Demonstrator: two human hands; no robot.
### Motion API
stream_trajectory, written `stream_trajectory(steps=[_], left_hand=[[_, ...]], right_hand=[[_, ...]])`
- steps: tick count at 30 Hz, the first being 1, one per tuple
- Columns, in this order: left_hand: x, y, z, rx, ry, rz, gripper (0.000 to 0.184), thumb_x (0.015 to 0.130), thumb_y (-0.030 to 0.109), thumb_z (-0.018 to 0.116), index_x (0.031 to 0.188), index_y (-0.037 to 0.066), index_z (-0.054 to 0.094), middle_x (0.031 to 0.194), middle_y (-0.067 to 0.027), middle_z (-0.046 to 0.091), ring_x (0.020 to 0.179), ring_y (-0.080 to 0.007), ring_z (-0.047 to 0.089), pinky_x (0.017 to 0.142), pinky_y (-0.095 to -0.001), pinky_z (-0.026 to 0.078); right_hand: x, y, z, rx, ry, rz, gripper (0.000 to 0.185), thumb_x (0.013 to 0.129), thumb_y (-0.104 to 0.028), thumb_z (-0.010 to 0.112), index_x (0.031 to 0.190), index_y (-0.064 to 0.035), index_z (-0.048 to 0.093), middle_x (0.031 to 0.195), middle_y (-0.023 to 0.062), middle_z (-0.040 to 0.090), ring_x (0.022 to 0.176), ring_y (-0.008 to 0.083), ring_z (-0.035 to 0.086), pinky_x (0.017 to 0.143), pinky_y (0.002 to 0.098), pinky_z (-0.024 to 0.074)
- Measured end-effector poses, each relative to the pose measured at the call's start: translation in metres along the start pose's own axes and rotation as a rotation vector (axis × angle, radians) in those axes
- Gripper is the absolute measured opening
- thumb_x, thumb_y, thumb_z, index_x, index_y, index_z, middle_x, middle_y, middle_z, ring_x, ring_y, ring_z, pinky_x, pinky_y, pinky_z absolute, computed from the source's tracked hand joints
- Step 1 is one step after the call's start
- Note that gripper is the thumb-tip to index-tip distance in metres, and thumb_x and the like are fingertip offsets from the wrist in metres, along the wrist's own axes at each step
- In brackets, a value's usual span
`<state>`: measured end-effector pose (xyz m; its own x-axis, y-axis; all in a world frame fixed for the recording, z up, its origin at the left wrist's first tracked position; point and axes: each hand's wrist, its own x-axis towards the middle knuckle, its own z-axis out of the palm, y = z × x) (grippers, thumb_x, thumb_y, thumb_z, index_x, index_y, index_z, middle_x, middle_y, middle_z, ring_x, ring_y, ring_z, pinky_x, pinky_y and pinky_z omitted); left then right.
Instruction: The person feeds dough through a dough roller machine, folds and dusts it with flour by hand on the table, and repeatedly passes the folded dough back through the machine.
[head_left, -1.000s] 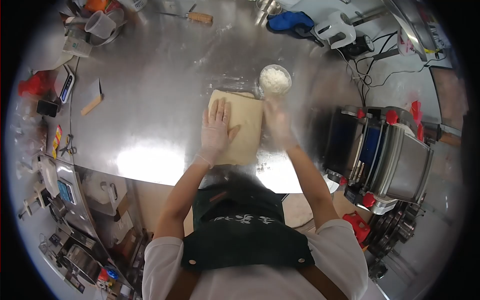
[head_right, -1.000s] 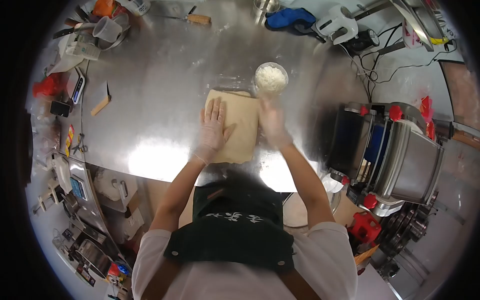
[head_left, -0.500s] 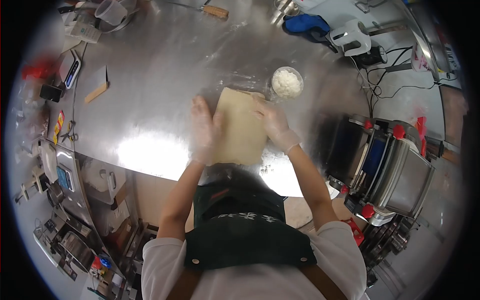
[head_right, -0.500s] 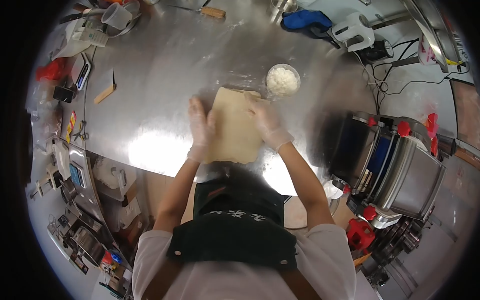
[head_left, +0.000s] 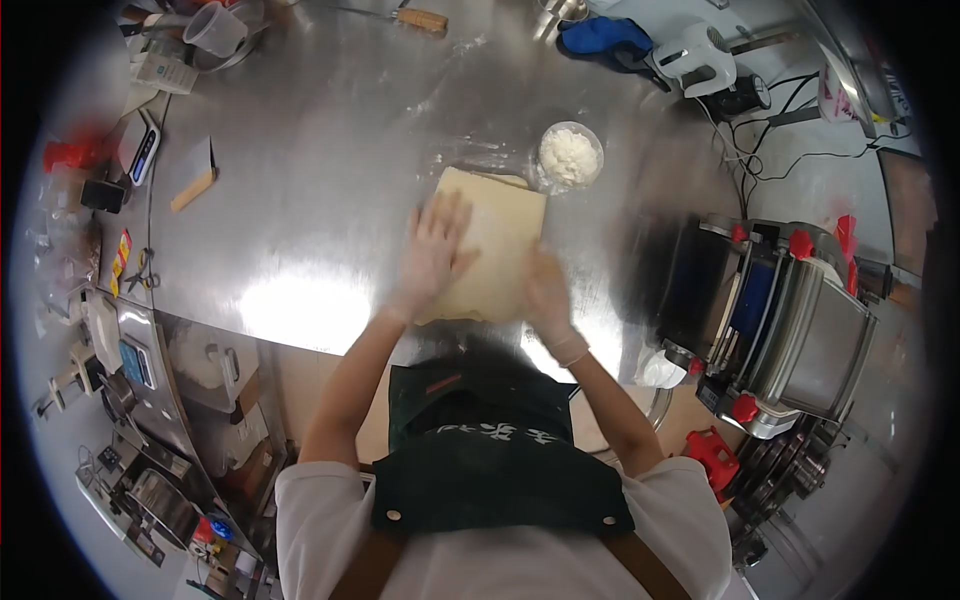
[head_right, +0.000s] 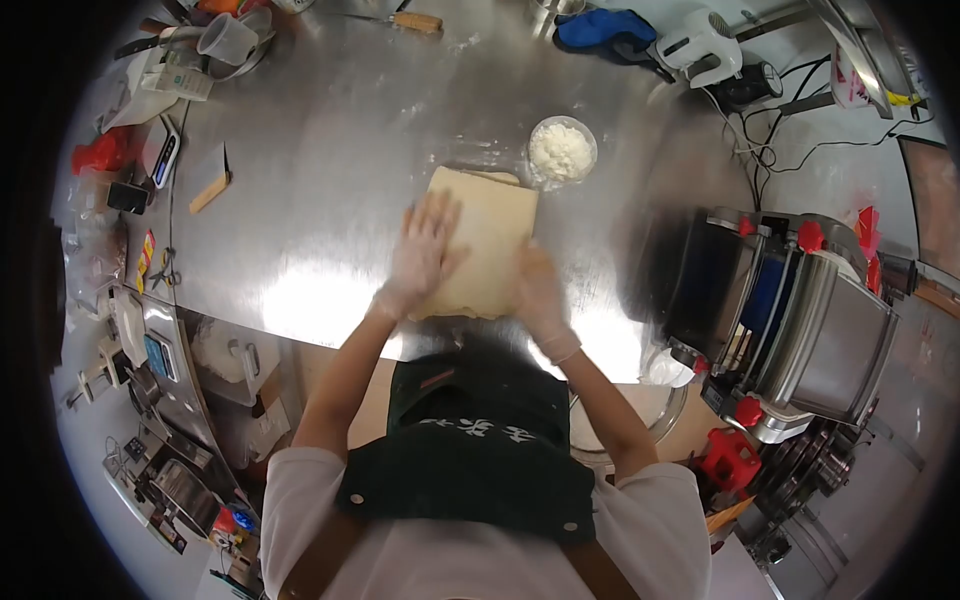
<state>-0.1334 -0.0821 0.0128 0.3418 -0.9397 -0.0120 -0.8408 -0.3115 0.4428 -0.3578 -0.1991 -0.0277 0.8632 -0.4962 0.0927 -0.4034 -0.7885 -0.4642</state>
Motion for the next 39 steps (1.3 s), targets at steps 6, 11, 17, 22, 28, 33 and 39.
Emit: stream_trajectory(steps=[6,11,17,22,28,33,39], left_hand=[[0.062,-0.049,0.025,-0.592,0.479,-0.535,0.048,0.096,0.024,0.058,0.137,0.002,0.05,0.137,-0.0226,0.053,0.126,-0.0359,0.052,0.104,-0.043,0.044],[0.013,-0.033,0.028,-0.689,0.26,-0.705,0.041,0.095,0.016,0.061,0.132,-0.001,0.056,0.126,-0.0169,0.06,0.113,-0.0276,0.061,0.096,-0.0353,0.049],[0.013,-0.015,0.033,-0.759,0.209,-0.856,0.048,0.087,0.026,0.069,0.127,0.0,0.061,0.125,-0.0186,0.061,0.109,-0.033,0.063,0.095,-0.0392,0.051],[0.021,-0.023,0.023,-0.867,0.043,-0.903,0.047,0.085,0.024,0.071,0.124,0.0,0.062,0.119,-0.0168,0.065,0.109,-0.0305,0.065,0.094,-0.0366,0.051],[0.01,-0.034,0.027,-1.046,0.074,-0.77,0.044,0.084,0.016,0.071,0.124,-0.001,0.061,0.109,-0.0126,0.068,0.103,-0.0246,0.066,0.091,-0.035,0.052],[-0.006,-0.026,-0.002,-1.486,0.049,-0.479,0.06,0.08,0.007,0.073,0.135,-0.002,0.049,0.122,-0.0108,0.062,0.113,-0.0203,0.059,0.098,-0.033,0.047],[-0.007,0.004,-0.026,-1.472,-0.321,-0.306,0.064,0.08,0.015,0.075,0.135,-0.004,0.05,0.126,-0.009,0.061,0.115,-0.0197,0.058,0.101,-0.0315,0.044]], right_hand=[[0.129,-0.074,0.013,-0.49,-0.421,-0.315,0.058,0.091,-0.04,0.057,0.143,-0.0175,0.048,0.148,0.0109,0.046,0.142,0.0293,0.035,0.116,0.0525,0.0248],[0.147,-0.036,0.008,-0.278,-0.077,-0.004,0.062,0.092,-0.037,0.056,0.144,-0.0051,0.043,0.15,0.0108,0.043,0.139,0.0324,0.038,0.116,0.0515,0.0257],[0.042,-0.041,0.011,0.356,0.232,0.496,0.059,0.092,-0.018,0.064,0.141,0.0051,0.041,0.14,0.0166,0.051,0.126,0.0305,0.05,0.104,0.0417,0.0422],[0.086,-0.026,-0.03,1.371,-0.004,0.988,0.05,0.093,-0.018,0.069,0.133,0.0047,0.05,0.121,0.0113,0.063,0.103,0.0148,0.062,0.082,0.0283,0.0533],[0.085,-0.039,-0.024,1.391,-0.045,0.69,0.052,0.085,-0.011,0.075,0.131,0.0017,0.055,0.116,0.0071,0.066,0.101,0.0134,0.063,0.086,0.029,0.0532],[0.053,-0.042,-0.048,1.404,-0.128,0.576,0.061,0.08,-0.008,0.077,0.135,-0.0009,0.051,0.122,0.0068,0.064,0.108,0.0147,0.061,0.093,0.0301,0.0519],[0.006,-0.062,-0.109,1.695,-0.076,0.605,0.083,0.073,-0.004,0.082,0.144,-0.0022,0.039,0.134,0.0072,0.055,0.124,0.0171,0.052,0.107,0.0329,0.0435]])
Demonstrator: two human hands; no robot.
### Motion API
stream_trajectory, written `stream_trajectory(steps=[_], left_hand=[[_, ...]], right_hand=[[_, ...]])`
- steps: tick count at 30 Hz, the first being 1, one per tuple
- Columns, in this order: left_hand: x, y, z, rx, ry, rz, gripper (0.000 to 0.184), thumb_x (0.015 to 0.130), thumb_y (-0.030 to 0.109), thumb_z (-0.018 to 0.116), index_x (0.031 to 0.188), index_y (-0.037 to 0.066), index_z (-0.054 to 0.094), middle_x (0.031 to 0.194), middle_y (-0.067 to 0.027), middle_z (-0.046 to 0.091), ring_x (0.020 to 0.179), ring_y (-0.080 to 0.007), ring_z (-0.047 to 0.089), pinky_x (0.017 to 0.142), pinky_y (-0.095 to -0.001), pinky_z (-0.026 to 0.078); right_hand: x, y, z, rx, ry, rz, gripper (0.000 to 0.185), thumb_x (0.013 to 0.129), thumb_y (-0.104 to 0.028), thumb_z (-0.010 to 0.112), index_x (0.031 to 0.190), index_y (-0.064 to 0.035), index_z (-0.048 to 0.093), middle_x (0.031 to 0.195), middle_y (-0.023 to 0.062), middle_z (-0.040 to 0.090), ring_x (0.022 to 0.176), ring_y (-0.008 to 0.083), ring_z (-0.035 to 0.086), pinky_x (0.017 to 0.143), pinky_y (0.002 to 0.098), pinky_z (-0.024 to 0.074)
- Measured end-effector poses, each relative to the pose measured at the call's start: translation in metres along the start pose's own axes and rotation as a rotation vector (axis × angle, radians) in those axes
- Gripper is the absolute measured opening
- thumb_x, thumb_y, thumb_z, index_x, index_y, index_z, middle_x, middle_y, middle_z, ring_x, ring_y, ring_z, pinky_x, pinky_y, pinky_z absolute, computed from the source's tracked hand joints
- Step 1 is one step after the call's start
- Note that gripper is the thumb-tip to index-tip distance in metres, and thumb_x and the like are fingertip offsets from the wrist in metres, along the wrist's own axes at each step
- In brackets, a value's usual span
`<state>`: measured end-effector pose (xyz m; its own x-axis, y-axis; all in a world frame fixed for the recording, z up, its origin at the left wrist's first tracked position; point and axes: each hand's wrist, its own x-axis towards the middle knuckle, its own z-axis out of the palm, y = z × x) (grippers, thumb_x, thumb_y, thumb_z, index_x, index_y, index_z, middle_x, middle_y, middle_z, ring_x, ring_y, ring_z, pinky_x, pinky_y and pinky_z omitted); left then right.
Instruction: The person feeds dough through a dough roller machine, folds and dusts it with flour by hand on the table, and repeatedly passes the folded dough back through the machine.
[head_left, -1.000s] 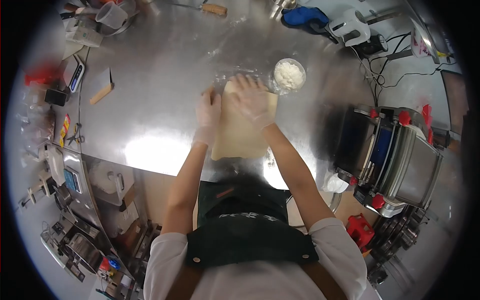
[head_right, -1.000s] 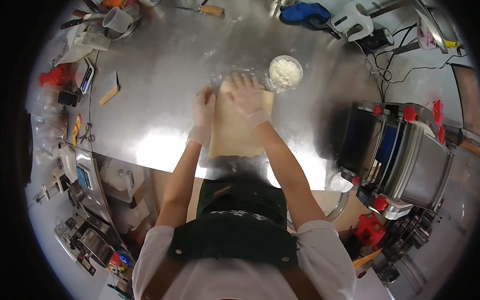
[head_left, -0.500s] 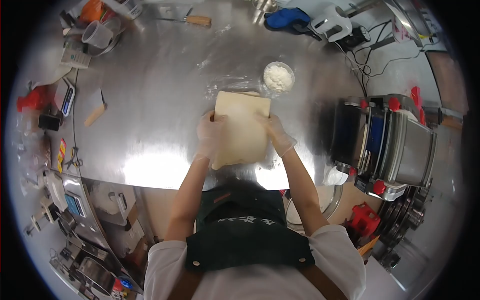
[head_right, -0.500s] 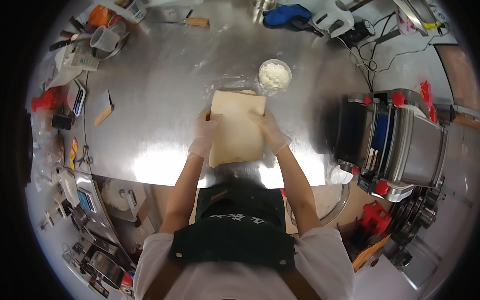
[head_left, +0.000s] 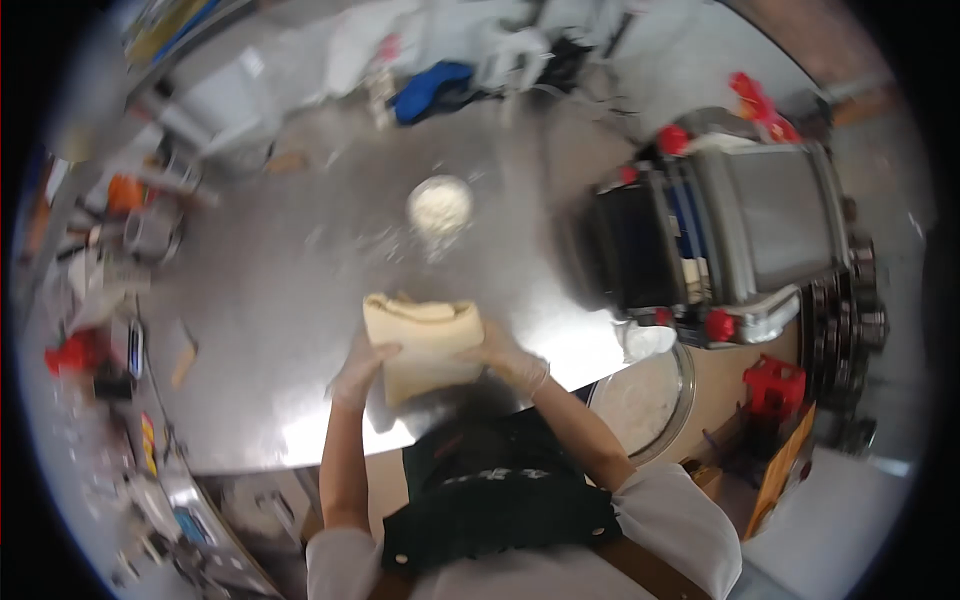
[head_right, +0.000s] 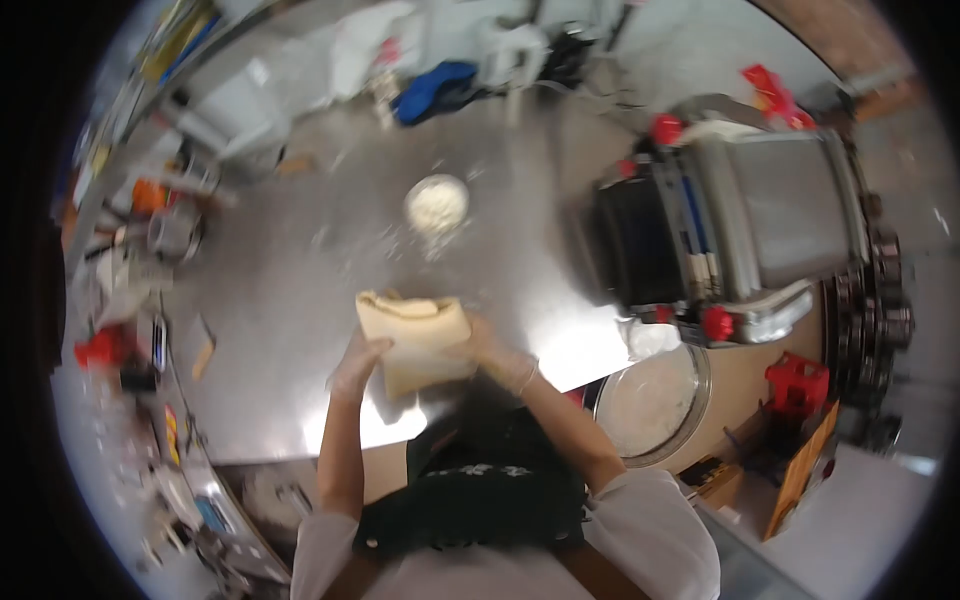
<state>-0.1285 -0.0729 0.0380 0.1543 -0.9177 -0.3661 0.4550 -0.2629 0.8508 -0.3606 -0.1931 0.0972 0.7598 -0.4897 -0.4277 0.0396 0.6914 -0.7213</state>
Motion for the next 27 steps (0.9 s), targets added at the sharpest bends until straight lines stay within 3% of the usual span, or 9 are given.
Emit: stream_trajectory(steps=[4,5,8,10,12,14,18,21,27], left_hand=[[0.012,0.053,0.101,0.15,-0.009,-0.106,0.05,0.078,0.008,0.076,0.124,-0.005,0.061,0.114,-0.0097,0.068,0.1,-0.0187,0.064,0.092,-0.0296,0.049],[0.017,0.067,0.124,0.183,-0.019,-0.109,0.048,0.077,0.006,0.076,0.122,-0.005,0.062,0.111,-0.0099,0.069,0.097,-0.0183,0.065,0.09,-0.0292,0.05],[0.037,0.139,0.233,0.305,-0.102,0.084,0.045,0.077,0.002,0.076,0.119,-0.006,0.064,0.107,-0.0106,0.07,0.095,-0.0167,0.066,0.086,-0.0284,0.051],[0.046,0.2,0.309,0.374,-0.282,0.212,0.043,0.077,0.0,0.075,0.118,-0.006,0.064,0.105,-0.0115,0.071,0.095,-0.0152,0.066,0.087,-0.0286,0.051],[0.066,0.242,0.383,0.423,-0.411,0.341,0.044,0.08,0.01,0.075,0.12,-0.004,0.064,0.103,-0.0091,0.071,0.094,-0.0131,0.066,0.084,-0.0282,0.052],[0.093,0.274,0.448,0.559,-0.578,0.306,0.045,0.083,0.019,0.074,0.121,-0.003,0.064,0.103,-0.0083,0.071,0.091,-0.0133,0.067,0.082,-0.0292,0.052],[0.14,0.273,0.55,0.344,-0.867,0.32,0.046,0.085,0.028,0.074,0.119,-0.003,0.065,0.103,-0.0073,0.071,0.092,-0.0129,0.067,0.082,-0.0266,0.052],[0.198,0.248,0.61,0.412,-0.918,0.202,0.05,0.085,0.028,0.077,0.122,-0.003,0.063,0.108,-0.0077,0.07,0.094,-0.0137,0.067,0.084,-0.028,0.052],[0.286,0.188,0.669,0.405,-0.851,0.357,0.054,0.084,0.025,0.08,0.128,0.0,0.061,0.112,-0.0103,0.069,0.098,-0.0182,0.067,0.084,-0.0321,0.054]], right_hand=[[-0.075,-0.036,-0.023,0.008,0.2,-0.101,0.075,0.074,-0.003,0.08,0.141,-0.0013,0.046,0.135,0.0077,0.056,0.127,0.0187,0.05,0.11,0.0336,0.04],[-0.098,-0.063,-0.02,0.007,0.253,-0.165,0.08,0.071,-0.005,0.083,0.142,-0.0016,0.045,0.136,0.007,0.056,0.128,0.0193,0.05,0.11,0.0341,0.0398],[-0.167,-0.135,-0.035,-0.074,0.32,-0.426,0.071,0.078,-0.005,0.08,0.14,-0.0021,0.047,0.133,0.0065,0.058,0.124,0.0179,0.054,0.106,0.0345,0.044],[-0.22,-0.206,-0.007,-0.111,0.554,-0.568,0.071,0.077,-0.008,0.082,0.139,-0.004,0.048,0.13,0.0068,0.06,0.121,0.0179,0.057,0.103,0.0356,0.0471],[-0.258,-0.247,-0.024,-0.119,0.645,-0.745,0.067,0.079,-0.014,0.082,0.138,-0.0061,0.05,0.128,0.0074,0.062,0.119,0.0182,0.059,0.101,0.0358,0.0489],[-0.278,-0.282,-0.049,-0.199,0.711,-1.037,0.059,0.084,-0.017,0.077,0.136,-0.004,0.051,0.128,0.0085,0.062,0.118,0.0188,0.06,0.1,0.0357,0.049],[-0.314,-0.347,-0.119,-0.095,0.702,-1.086,0.048,0.091,-0.011,0.066,0.134,0.0037,0.049,0.125,0.0133,0.061,0.114,0.023,0.061,0.099,0.038,0.0504],[-0.324,-0.37,-0.187,0.103,0.769,-1.059,0.049,0.091,-0.009,0.065,0.135,0.004,0.048,0.13,0.0167,0.058,0.118,0.0289,0.059,0.104,0.0446,0.0473],[-0.318,-0.386,-0.261,0.277,0.834,-1.009,0.05,0.09,-0.002,0.065,0.136,0.0029,0.047,0.132,0.0166,0.056,0.123,0.0306,0.055,0.108,0.0453,0.0441]])
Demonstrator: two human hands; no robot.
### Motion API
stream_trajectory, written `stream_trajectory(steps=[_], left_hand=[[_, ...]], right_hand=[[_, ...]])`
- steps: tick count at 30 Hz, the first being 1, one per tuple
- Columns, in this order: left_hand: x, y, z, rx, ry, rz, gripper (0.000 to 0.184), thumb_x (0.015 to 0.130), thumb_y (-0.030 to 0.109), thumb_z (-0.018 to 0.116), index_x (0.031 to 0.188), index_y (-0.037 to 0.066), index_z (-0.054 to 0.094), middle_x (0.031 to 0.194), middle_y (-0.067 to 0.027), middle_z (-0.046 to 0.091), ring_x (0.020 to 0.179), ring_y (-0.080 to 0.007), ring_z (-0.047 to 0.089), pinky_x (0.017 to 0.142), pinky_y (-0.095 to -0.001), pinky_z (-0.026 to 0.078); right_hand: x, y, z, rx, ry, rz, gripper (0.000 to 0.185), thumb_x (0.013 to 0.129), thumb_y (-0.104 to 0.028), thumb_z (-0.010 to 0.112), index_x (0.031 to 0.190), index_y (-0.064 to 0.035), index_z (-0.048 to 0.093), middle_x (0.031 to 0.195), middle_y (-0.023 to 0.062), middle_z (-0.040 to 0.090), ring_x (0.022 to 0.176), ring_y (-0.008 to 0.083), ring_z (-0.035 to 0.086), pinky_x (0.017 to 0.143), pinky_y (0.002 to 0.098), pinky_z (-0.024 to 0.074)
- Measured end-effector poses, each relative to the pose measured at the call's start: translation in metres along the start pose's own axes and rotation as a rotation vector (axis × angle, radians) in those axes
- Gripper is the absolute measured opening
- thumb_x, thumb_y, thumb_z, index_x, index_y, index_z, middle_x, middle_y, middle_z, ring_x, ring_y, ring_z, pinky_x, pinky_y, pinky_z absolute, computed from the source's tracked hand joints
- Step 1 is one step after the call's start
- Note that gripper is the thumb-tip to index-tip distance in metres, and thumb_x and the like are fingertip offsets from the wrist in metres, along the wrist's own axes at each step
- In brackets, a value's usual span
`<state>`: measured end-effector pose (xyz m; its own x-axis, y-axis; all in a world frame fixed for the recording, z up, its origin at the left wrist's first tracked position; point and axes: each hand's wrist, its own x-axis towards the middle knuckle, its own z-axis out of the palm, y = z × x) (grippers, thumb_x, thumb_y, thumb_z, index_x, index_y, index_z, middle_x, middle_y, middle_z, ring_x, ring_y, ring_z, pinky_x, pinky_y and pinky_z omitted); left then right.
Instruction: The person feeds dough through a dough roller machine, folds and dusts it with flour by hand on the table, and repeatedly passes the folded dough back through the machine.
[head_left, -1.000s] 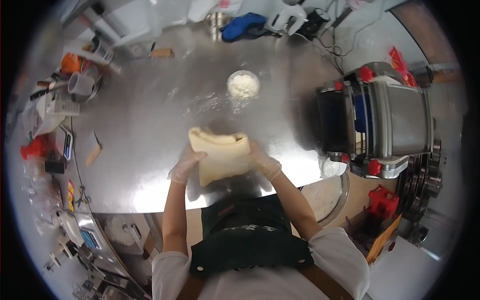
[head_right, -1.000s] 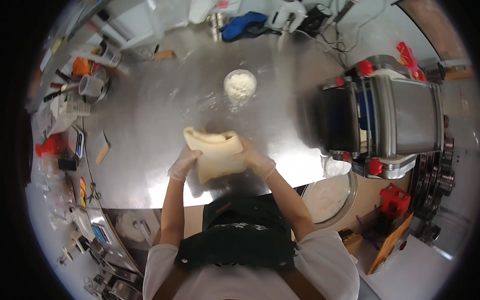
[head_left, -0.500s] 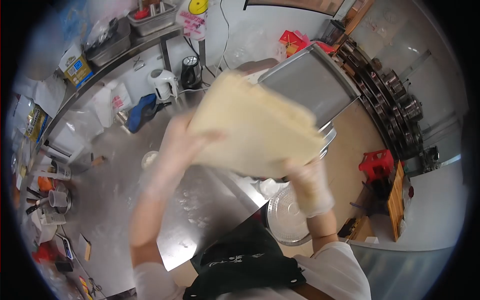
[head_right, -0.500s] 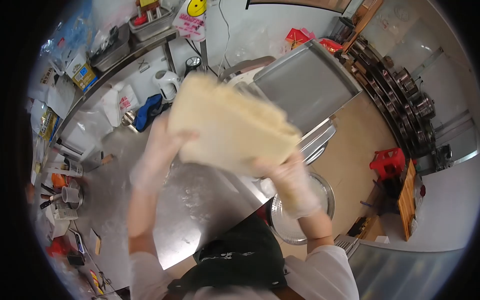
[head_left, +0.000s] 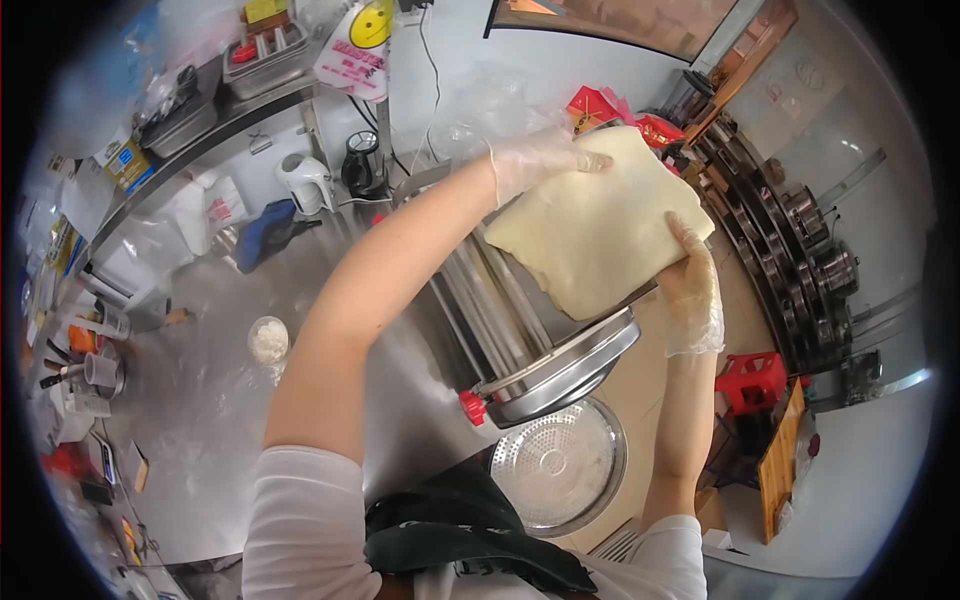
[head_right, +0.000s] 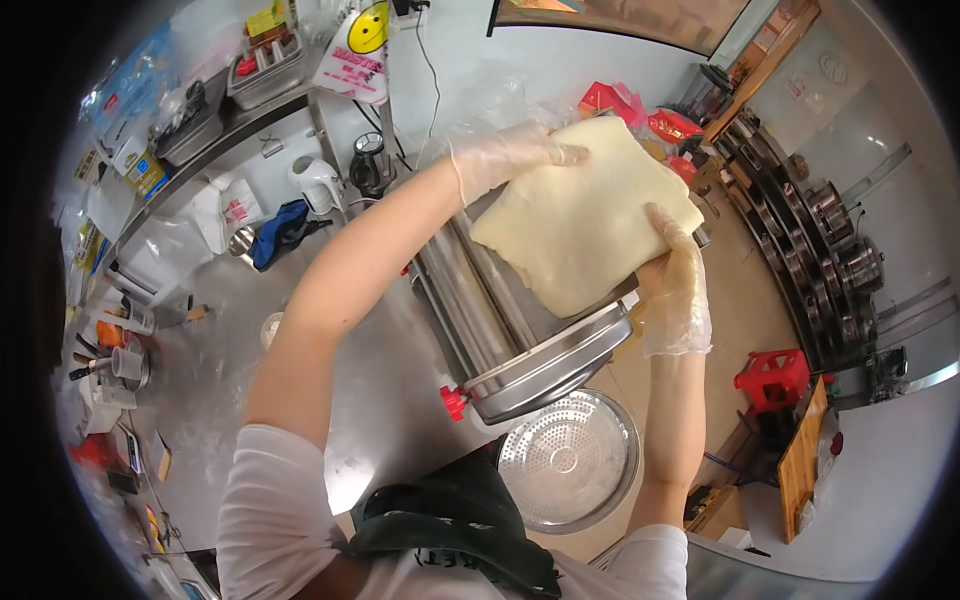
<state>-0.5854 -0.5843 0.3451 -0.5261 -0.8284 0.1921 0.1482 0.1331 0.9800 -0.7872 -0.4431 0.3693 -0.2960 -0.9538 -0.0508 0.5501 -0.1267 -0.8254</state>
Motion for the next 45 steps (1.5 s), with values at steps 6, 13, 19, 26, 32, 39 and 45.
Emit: stream_trajectory(steps=[6,13,19,26,32,39,45], left_hand=[[0.009,-0.015,-0.011,0.075,-0.08,-0.106,0.052,0.084,0.027,0.08,0.126,0.001,0.062,0.112,-0.0106,0.069,0.099,-0.0189,0.066,0.088,-0.0333,0.052],[-0.009,-0.026,-0.005,0.25,0.014,-0.249,0.053,0.083,0.029,0.079,0.124,0.001,0.062,0.108,-0.0126,0.07,0.096,-0.0236,0.067,0.088,-0.0368,0.051],[-0.025,-0.034,0.023,1.03,0.195,0.197,0.068,0.083,0.04,0.075,0.137,0.007,0.052,0.133,-0.0208,0.052,0.111,-0.0373,0.057,0.093,-0.0453,0.05],[-0.041,-0.053,0.025,1.151,0.157,0.249,0.073,0.089,0.051,0.063,0.147,0.012,0.042,0.147,-0.0239,0.039,0.125,-0.0433,0.047,0.102,-0.0498,0.045],[-0.049,-0.057,0.02,1.106,0.185,0.309,0.073,0.089,0.049,0.064,0.146,0.009,0.043,0.146,-0.0251,0.04,0.126,-0.0437,0.046,0.104,-0.0477,0.042],[-0.127,-0.048,-0.006,0.639,0.67,0.453,0.052,0.09,0.025,0.07,0.133,0.002,0.053,0.128,-0.0178,0.058,0.122,-0.0333,0.053,0.103,-0.0417,0.044],[-0.212,-0.151,-0.01,-0.421,1.551,0.254,0.028,0.098,0.015,0.061,0.123,0.002,0.057,0.117,-0.008,0.06,0.104,-0.0152,0.059,0.097,-0.0282,0.046]], right_hand=[[0.015,0.017,-0.005,-0.109,-0.063,-0.009,0.047,0.087,0.007,0.063,0.131,0.0052,0.049,0.128,0.0175,0.059,0.118,0.0288,0.059,0.104,0.0391,0.0475],[0.011,0.034,-0.01,-0.342,-0.033,-0.002,0.048,0.087,0.004,0.065,0.132,0.0033,0.049,0.123,0.0151,0.062,0.11,0.0245,0.062,0.098,0.0349,0.0493],[0.005,0.031,0.004,-1.241,-0.053,-0.422,0.063,0.085,-0.002,0.07,0.14,0.0046,0.042,0.117,0.0161,0.065,0.104,0.0237,0.064,0.091,0.0307,0.051],[0.012,0.029,-0.003,-1.522,-0.234,-0.502,0.069,0.08,-0.005,0.074,0.142,0.0016,0.043,0.148,0.0233,0.042,0.129,0.0354,0.051,0.105,0.0394,0.0444],[0.021,0.045,-0.011,-1.574,-0.283,-0.746,0.064,0.08,-0.008,0.076,0.138,-0.0002,0.049,0.144,0.0213,0.048,0.126,0.0367,0.052,0.105,0.0403,0.0451],[0.023,0.041,-0.006,-1.617,-0.426,-0.677,0.059,0.08,-0.008,0.075,0.135,-0.0099,0.057,0.139,0.016,0.054,0.126,0.0349,0.052,0.104,0.0396,0.0453],[0.015,0.049,-0.003,-1.626,-0.416,-0.656,0.058,0.08,-0.005,0.074,0.136,-0.0093,0.057,0.14,0.0146,0.053,0.126,0.0341,0.052,0.105,0.0392,0.045]])
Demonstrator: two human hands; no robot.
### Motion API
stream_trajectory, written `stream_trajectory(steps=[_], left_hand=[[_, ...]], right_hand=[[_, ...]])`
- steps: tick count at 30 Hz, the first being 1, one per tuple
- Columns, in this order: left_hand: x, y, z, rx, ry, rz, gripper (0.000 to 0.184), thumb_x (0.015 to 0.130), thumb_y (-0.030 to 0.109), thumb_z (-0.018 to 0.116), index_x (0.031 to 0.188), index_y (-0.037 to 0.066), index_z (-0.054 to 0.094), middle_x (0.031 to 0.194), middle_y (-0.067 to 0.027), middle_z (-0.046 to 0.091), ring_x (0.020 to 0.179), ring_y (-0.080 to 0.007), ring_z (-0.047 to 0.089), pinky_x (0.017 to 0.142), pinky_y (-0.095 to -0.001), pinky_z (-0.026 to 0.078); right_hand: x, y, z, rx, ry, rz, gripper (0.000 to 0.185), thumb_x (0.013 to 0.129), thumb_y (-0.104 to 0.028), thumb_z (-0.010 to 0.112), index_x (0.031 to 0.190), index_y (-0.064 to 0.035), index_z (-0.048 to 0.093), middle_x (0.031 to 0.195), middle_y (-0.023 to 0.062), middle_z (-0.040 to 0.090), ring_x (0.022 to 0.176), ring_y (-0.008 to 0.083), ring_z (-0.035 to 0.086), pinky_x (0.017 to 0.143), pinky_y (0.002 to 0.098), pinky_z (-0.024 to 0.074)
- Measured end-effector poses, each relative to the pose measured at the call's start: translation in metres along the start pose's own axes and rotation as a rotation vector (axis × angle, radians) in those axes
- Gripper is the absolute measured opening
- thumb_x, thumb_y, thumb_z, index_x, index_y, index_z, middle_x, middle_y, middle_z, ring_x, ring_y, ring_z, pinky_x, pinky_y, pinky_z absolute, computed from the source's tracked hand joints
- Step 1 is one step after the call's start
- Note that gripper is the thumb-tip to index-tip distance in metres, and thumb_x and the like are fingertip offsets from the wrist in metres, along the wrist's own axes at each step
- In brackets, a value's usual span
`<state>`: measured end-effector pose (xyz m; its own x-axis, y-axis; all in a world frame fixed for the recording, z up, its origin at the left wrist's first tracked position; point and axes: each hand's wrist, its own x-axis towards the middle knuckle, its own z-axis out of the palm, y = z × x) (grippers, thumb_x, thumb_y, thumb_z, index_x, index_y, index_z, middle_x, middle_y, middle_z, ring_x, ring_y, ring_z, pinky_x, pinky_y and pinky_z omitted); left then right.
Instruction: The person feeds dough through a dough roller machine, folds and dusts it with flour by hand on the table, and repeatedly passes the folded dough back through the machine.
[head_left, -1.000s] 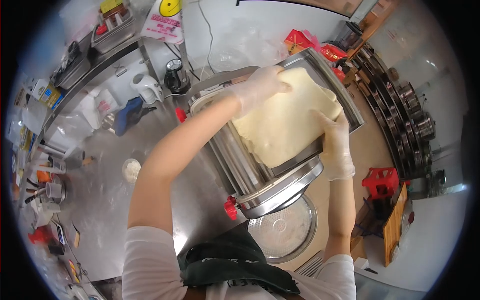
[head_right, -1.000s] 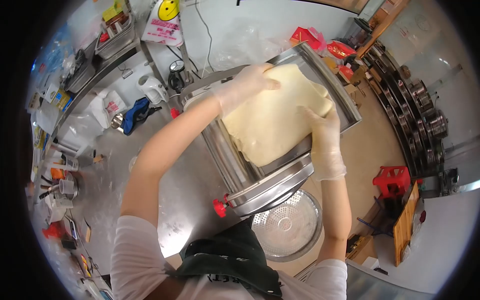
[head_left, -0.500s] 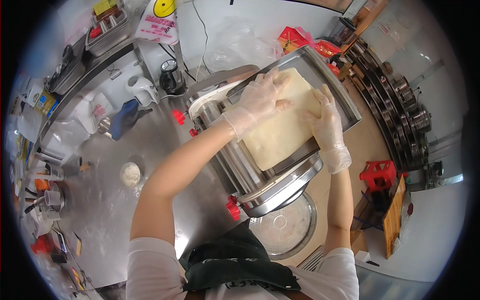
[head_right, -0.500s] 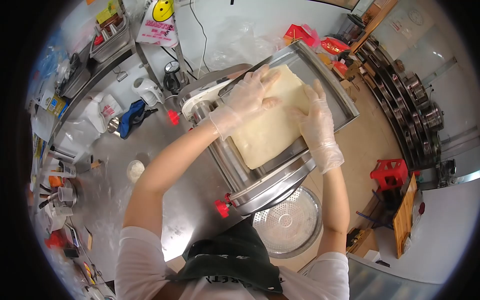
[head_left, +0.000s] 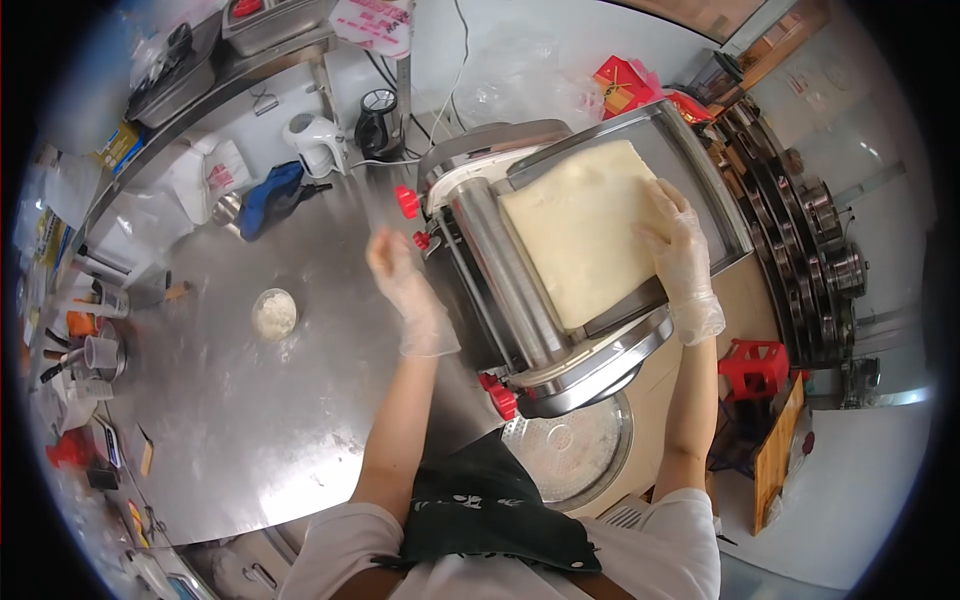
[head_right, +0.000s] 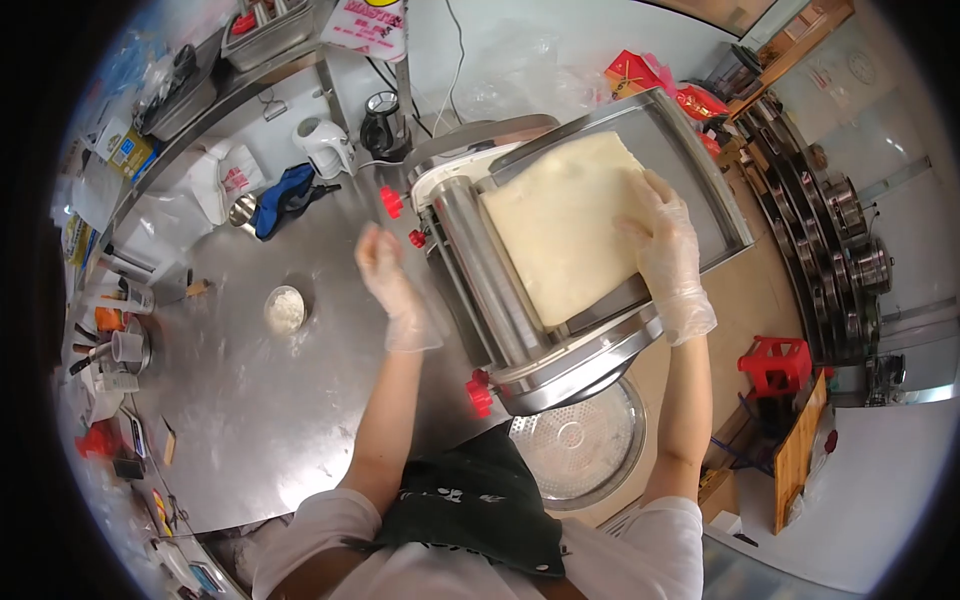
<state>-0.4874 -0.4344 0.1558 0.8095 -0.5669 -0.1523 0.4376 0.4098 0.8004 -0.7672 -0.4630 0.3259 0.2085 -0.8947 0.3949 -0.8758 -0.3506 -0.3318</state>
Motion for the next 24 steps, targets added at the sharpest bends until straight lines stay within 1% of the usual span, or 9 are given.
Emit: stream_trajectory(steps=[2,4,7,13,16,19,22,24], left_hand=[[0.002,-0.06,-0.039,0.172,-0.111,-0.488,0.034,0.096,0.023,0.065,0.124,0.003,0.058,0.112,-0.0094,0.062,0.101,-0.0194,0.06,0.094,-0.0308,0.048],[-0.002,-0.117,-0.063,-0.229,-0.466,-0.99,0.047,0.095,0.04,0.063,0.128,0.007,0.055,0.12,-0.0086,0.062,0.107,-0.0236,0.061,0.1,-0.0428,0.047],[-0.015,-0.126,-0.047,-0.469,-0.582,-1.197,0.05,0.097,0.043,0.058,0.132,0.007,0.053,0.127,-0.0093,0.061,0.115,-0.0279,0.059,0.105,-0.0486,0.045],[-0.031,-0.105,-0.039,-0.536,-0.652,-1.047,0.06,0.096,0.043,0.061,0.141,0.005,0.048,0.137,-0.0128,0.056,0.126,-0.0289,0.054,0.11,-0.0452,0.041],[-0.035,-0.106,-0.046,-0.676,-0.619,-1.04,0.052,0.1,0.036,0.055,0.141,0.004,0.047,0.136,-0.0117,0.058,0.124,-0.0269,0.056,0.109,-0.0429,0.042],[-0.03,-0.12,-0.065,-0.53,-0.711,-0.92,0.048,0.103,0.03,0.049,0.143,0.004,0.044,0.137,-0.0109,0.057,0.124,-0.025,0.057,0.106,-0.0415,0.045],[-0.033,-0.103,-0.063,-0.534,-0.672,-0.88,0.045,0.104,0.026,0.047,0.142,0.003,0.043,0.137,-0.0108,0.056,0.123,-0.0237,0.057,0.106,-0.0416,0.045],[-0.035,-0.094,-0.061,-0.479,-0.6,-0.904,0.046,0.104,0.024,0.048,0.143,0.002,0.041,0.139,-0.0117,0.054,0.127,-0.0263,0.055,0.109,-0.0428,0.043]], right_hand=[[-0.001,-0.008,-0.001,0.013,-0.011,0.025,0.059,0.08,-0.004,0.074,0.136,-0.0094,0.056,0.14,0.0145,0.053,0.126,0.0338,0.052,0.105,0.0391,0.0448],[-0.002,-0.01,0.0,-0.002,-0.011,0.012,0.059,0.081,-0.003,0.074,0.136,-0.0087,0.056,0.14,0.015,0.053,0.126,0.0337,0.052,0.105,0.0388,0.0448],[-0.003,-0.013,0.001,-0.056,-0.015,-0.017,0.058,0.081,-0.003,0.073,0.136,-0.0073,0.056,0.14,0.0158,0.053,0.126,0.0339,0.051,0.104,0.0385,0.0455],[-0.007,-0.022,0.006,-0.083,-0.008,-0.008,0.06,0.08,-0.001,0.074,0.137,-0.0051,0.055,0.14,0.0157,0.052,0.127,0.0339,0.05,0.104,0.0379,0.046],[-0.01,-0.021,0.011,-0.095,0.001,-0.018,0.06,0.08,0.0,0.073,0.137,-0.0052,0.054,0.139,0.015,0.053,0.127,0.0336,0.05,0.105,0.0379,0.0459],[-0.011,-0.025,0.013,-0.107,0.0,-0.025,0.061,0.079,0.0,0.073,0.137,-0.0053,0.054,0.139,0.0147,0.053,0.126,0.0336,0.051,0.104,0.0383,0.046],[-0.013,-0.026,0.014,-0.148,-0.007,-0.043,0.064,0.079,0.0,0.074,0.138,-0.0059,0.052,0.139,0.0152,0.053,0.125,0.0337,0.051,0.103,0.0383,0.0465],[-0.014,-0.027,0.014,-0.162,-0.006,-0.045,0.066,0.078,0.0,0.074,0.14,-0.0066,0.051,0.14,0.0155,0.052,0.126,0.0344,0.05,0.103,0.0392,0.0458]])
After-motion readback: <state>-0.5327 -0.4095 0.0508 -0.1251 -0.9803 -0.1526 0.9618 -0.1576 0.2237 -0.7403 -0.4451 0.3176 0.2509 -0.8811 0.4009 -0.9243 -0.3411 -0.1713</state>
